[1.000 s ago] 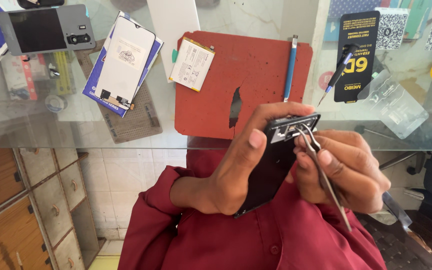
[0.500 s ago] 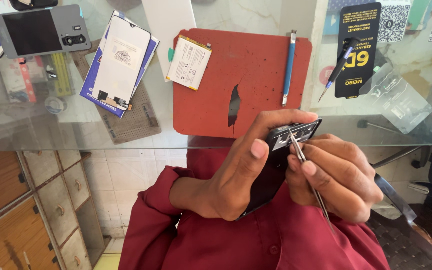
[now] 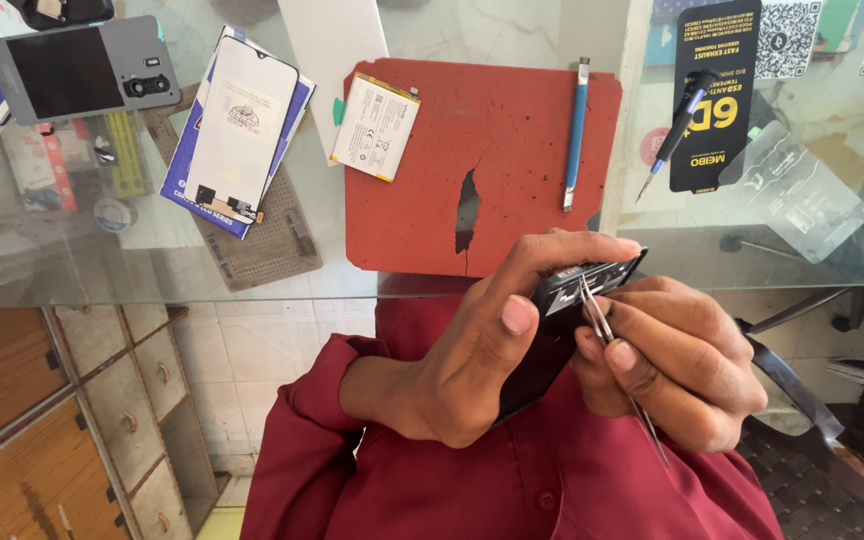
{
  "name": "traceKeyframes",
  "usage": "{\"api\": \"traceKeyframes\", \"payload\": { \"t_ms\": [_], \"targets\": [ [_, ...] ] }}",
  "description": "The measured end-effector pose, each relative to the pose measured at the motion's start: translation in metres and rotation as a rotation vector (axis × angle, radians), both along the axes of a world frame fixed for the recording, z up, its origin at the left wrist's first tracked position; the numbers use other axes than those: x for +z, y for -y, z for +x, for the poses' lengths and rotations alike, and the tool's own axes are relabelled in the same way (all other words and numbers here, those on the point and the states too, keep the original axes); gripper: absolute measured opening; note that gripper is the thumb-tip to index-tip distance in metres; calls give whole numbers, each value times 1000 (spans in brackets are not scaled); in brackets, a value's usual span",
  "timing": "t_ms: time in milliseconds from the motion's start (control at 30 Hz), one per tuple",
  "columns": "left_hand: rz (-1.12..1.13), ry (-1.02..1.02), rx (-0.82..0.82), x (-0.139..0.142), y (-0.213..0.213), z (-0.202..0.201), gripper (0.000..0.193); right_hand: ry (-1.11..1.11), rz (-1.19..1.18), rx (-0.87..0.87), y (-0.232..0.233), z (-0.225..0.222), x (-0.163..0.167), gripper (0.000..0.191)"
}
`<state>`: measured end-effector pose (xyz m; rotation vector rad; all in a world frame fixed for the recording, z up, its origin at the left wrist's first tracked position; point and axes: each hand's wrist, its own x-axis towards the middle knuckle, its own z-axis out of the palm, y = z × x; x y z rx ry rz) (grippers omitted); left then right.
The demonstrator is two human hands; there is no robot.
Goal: The person uses tweezers and a spudger to carefully remove small internal components from the back of a disassembled smartphone. They work on the camera module area, lifting and extracting parts while holding the device steady.
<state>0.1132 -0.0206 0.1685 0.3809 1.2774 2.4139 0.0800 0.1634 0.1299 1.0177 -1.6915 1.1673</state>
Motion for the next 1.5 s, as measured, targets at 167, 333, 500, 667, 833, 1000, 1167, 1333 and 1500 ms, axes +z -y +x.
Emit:
{"api": "traceKeyframes", "payload": {
  "t_ms": [167,333,500,667,833,1000,1167,1333,1500],
  "targets": [
    [-23,-41,24,0,-1,-1,60,47,18,13,-2,1,3,28],
    [-27,-70,28,0,-2,-2,58,26,-7,29,-1,1,5,26],
    [2,-56,11,1,-3,-3,58,144,-98,71,0,4,1,24],
    [-2,-64,2,2,-1,-4,59,69,-178,101,2,1,-6,23],
    [-2,-66,0,1,-1,-3,59,45,-191,92,4,1,-9,24],
    [-12,-76,9,-2,-2,-2,58,46,-161,59,5,3,-9,23],
    [-75,-112,23,-1,-3,-2,58,-48,-59,-15,5,1,-6,19],
    [-88,-89,5,0,2,-2,59,-114,-9,-112,7,-3,-3,19],
    [50,-58,39,-6,1,0,55,-80,20,-198,7,-4,-6,15]
  ]
}}
